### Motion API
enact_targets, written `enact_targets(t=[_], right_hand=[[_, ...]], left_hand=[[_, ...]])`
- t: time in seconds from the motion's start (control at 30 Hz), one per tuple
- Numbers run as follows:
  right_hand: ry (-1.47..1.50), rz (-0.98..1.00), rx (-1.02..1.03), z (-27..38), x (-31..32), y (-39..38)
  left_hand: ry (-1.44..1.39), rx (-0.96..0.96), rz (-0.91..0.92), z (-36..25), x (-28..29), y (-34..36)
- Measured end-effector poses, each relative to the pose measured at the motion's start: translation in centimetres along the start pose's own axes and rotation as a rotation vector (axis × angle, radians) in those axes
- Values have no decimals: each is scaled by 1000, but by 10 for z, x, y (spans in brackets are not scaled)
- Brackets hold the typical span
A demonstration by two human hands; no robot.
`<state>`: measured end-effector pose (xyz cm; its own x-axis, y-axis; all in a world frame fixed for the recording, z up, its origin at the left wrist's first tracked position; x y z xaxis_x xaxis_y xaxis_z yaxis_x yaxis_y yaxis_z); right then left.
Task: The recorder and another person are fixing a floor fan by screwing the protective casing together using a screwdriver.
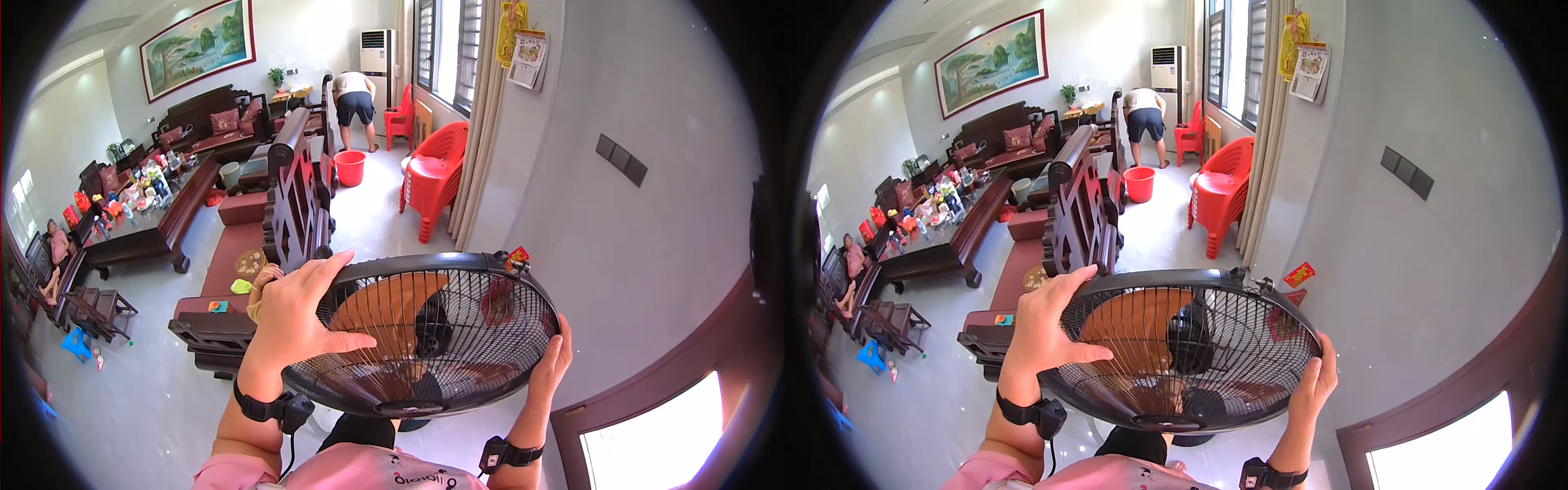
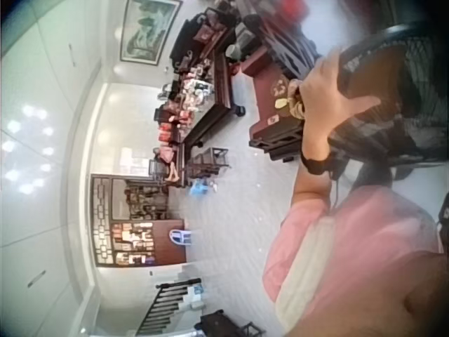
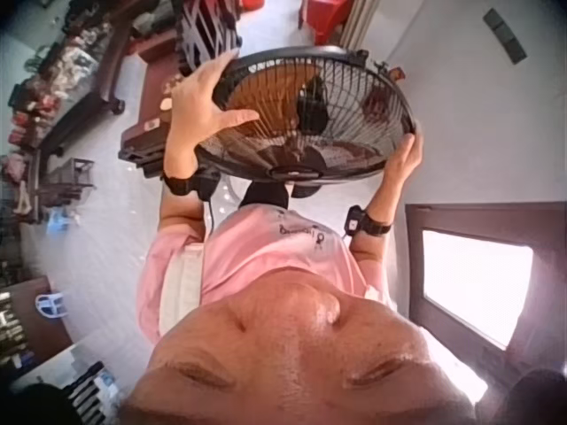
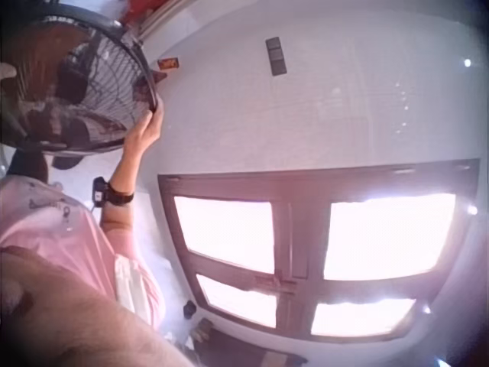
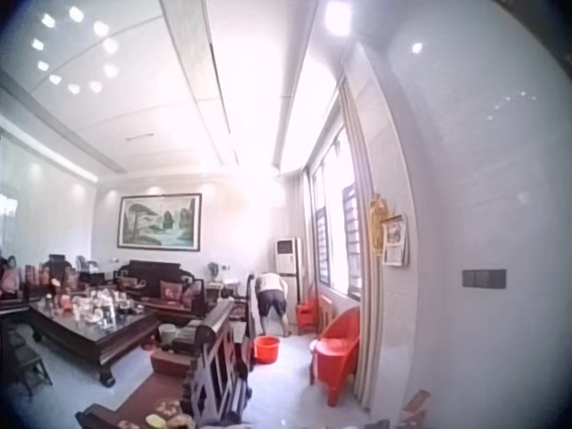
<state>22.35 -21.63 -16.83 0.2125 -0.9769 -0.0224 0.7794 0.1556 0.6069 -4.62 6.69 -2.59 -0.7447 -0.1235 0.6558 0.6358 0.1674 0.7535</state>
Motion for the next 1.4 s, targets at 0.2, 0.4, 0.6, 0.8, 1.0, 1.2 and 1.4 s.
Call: enact_targets(t=[0.2,0.4,0.6,0.8,1.0,1.2,1.4], right_hand=[[-34,-12,1,7,-3,1],[19,-44,35,5,-4,2],[1,-52,28,3,-4,2],[-30,-60,33,1,-1,1],[-42,-82,20,-3,1,1],[-19,-24,-26,-9,2,4],[-12,-46,-4,-14,8,5]], left_hand=[[0,-6,1,2,-1,0],[-16,-7,2,2,-1,1],[-27,-7,-4,2,2,0],[-33,-1,-1,2,3,-1],[-36,35,10,1,3,-3],[-8,18,-3,1,-2,0],[9,-28,-39,-5,4,0]])
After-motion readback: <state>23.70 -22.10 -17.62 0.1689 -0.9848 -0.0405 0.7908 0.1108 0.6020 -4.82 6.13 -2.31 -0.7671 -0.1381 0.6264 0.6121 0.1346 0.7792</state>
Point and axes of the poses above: each hand's wrist, its own y-axis towards the middle knuckle, its own x-axis out of the back of the hand, z = x × y, the point moved 5 cm from there along y, towards the middle knuckle, and after that the axes turned 10 degrees about y, right-handed, at the moved point
